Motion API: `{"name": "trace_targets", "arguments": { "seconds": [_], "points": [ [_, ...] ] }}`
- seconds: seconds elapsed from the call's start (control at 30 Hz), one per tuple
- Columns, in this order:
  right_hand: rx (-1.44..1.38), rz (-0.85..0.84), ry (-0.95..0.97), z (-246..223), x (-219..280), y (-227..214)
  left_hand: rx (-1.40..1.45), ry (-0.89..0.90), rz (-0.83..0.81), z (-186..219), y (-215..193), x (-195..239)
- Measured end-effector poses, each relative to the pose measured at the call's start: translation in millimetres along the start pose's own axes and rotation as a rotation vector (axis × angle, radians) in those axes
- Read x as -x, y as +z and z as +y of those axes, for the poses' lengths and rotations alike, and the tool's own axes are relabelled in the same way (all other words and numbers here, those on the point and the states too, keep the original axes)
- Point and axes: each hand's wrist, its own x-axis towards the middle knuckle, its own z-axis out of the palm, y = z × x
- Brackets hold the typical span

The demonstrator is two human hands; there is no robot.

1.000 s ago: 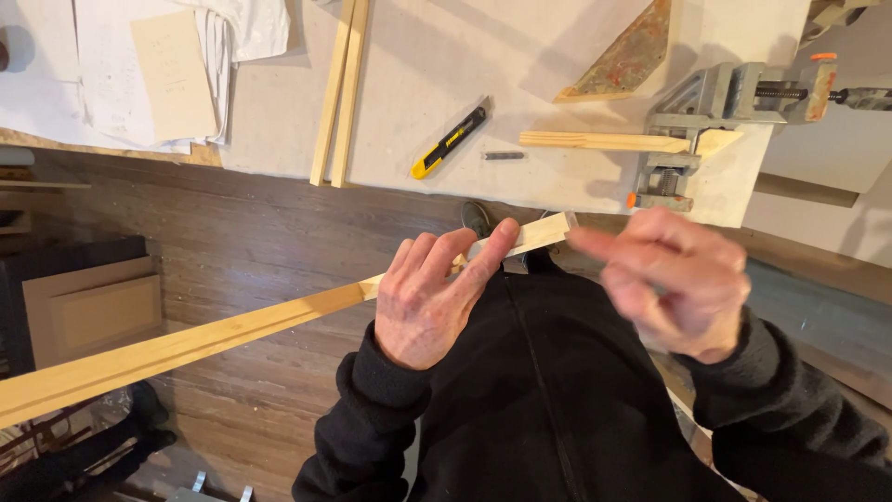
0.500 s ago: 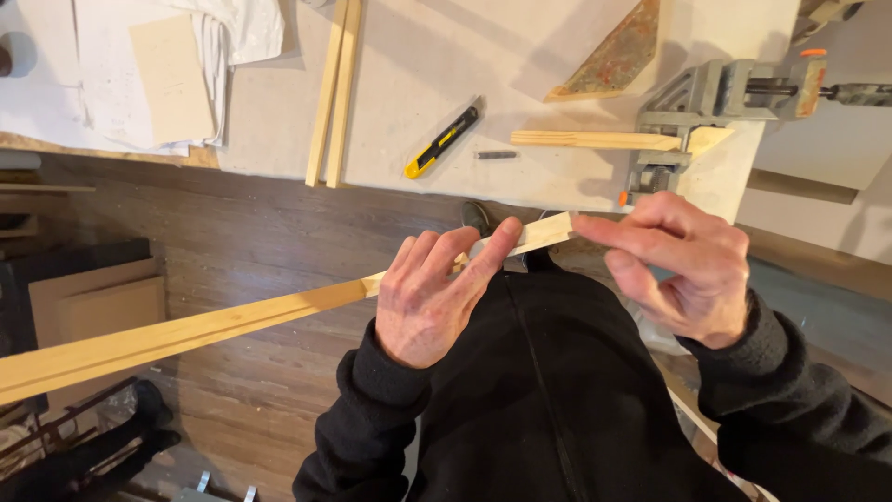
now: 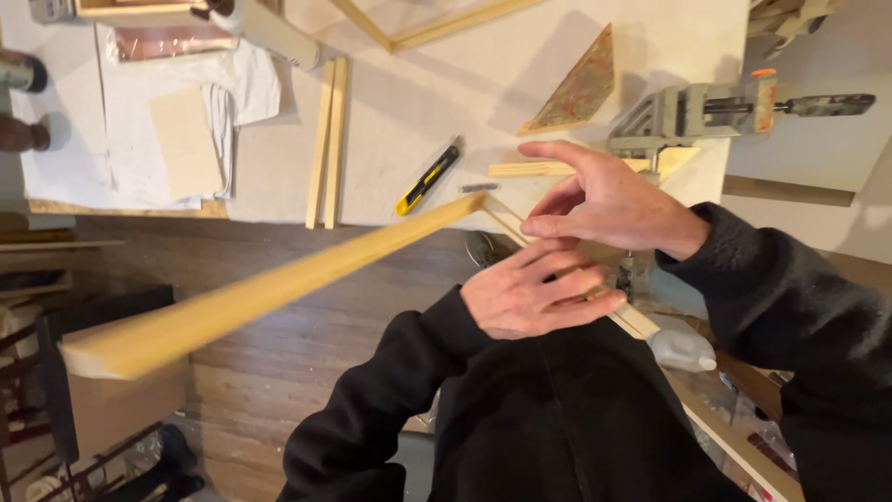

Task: Assembling and gluing wooden picture frame components using a corner clamp and hammer.

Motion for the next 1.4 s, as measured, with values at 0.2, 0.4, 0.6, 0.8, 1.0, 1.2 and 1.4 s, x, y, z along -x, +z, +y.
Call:
{"name": "trace_targets", "arguments": {
  "seconds": [0.2, 0.4, 0.6, 0.8, 1.0, 1.2, 1.4],
  "points": [
    [-0.006, 0.272, 0.002, 40, -3, -26, -0.063, 0.020, 0.034, -26, 33, -15],
    [0.225, 0.777, -0.079, 98, -1, -100, -0.057, -0.363, 0.073, -150, 119, 40],
    [0.238, 0.990, -0.207, 183, -35, -151, -0.128, -0.768, 0.151, -311, 132, 53],
    [0.318, 1.021, -0.099, 233, -68, -165, -0.164, -0.711, 0.105, -351, 148, 46],
    [0.378, 1.010, -0.035, 224, -83, -163, -0.232, -0.564, 0.053, -351, 146, 60],
    [0.405, 0.995, -0.048, 227, -91, -161, -0.250, -0.434, 0.072, -299, 94, 64],
    [0.388, 0.956, 0.015, 250, -99, -164, -0.176, -0.522, 0.138, -216, 27, 64]
  ]
}}
